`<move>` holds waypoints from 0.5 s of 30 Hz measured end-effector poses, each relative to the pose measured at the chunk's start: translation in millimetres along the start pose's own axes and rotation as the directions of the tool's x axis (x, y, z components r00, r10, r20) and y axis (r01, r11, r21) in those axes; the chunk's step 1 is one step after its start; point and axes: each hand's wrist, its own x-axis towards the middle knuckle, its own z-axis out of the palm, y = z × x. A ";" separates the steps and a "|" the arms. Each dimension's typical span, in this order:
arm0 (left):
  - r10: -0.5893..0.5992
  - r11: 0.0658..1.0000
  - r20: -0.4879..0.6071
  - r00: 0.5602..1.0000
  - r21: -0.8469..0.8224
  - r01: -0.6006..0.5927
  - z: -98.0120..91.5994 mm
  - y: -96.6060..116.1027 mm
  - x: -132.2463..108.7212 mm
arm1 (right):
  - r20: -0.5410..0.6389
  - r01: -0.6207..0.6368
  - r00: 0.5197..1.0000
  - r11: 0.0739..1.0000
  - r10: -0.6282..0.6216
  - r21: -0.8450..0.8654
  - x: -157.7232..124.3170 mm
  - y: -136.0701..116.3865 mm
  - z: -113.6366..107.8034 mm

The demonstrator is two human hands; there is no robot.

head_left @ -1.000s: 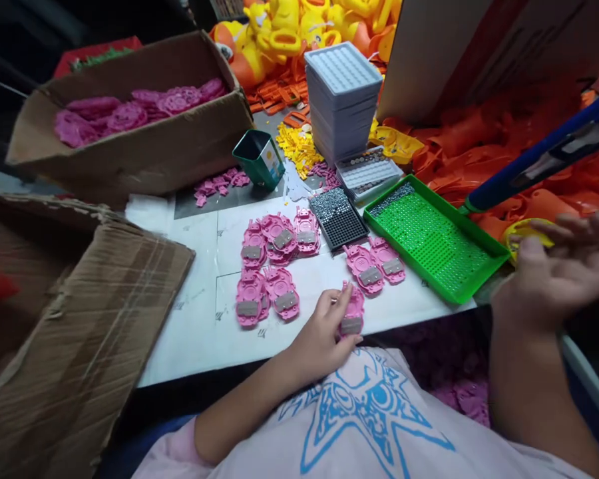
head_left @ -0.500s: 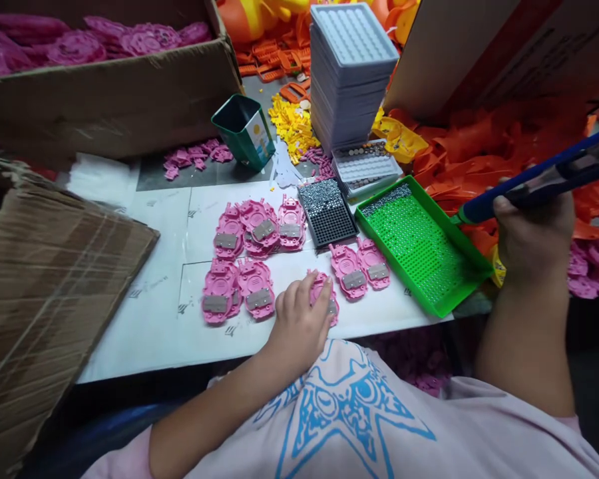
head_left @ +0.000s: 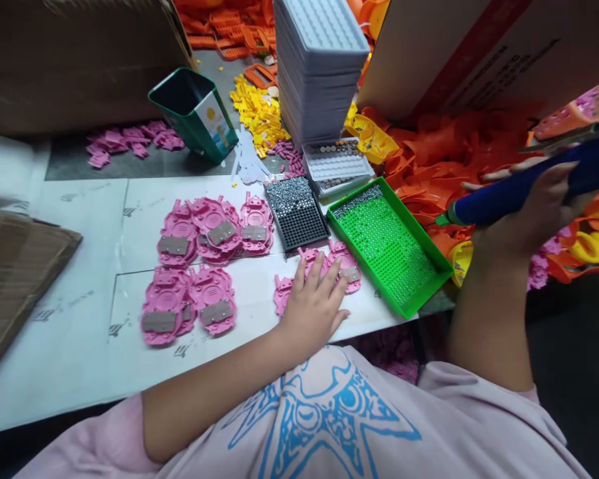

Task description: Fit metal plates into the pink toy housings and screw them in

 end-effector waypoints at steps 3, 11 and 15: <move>0.003 1.000 -0.032 0.999 -0.005 -0.003 3.3 -5.8 -2.6 | 0.116 0.088 0.989 0.996 -0.087 -0.009 -20.0 -15.8 0.8; -0.004 0.999 -0.086 0.996 -0.038 0.001 -0.1 -13.8 -6.5 | 0.333 -0.182 0.926 0.983 0.180 -0.027 -54.5 -37.4 -6.4; 0.038 0.999 -0.109 0.993 -0.011 -0.040 -3.8 -24.1 -12.4 | 0.310 -0.218 0.928 0.976 0.206 0.001 -65.5 -39.6 1.1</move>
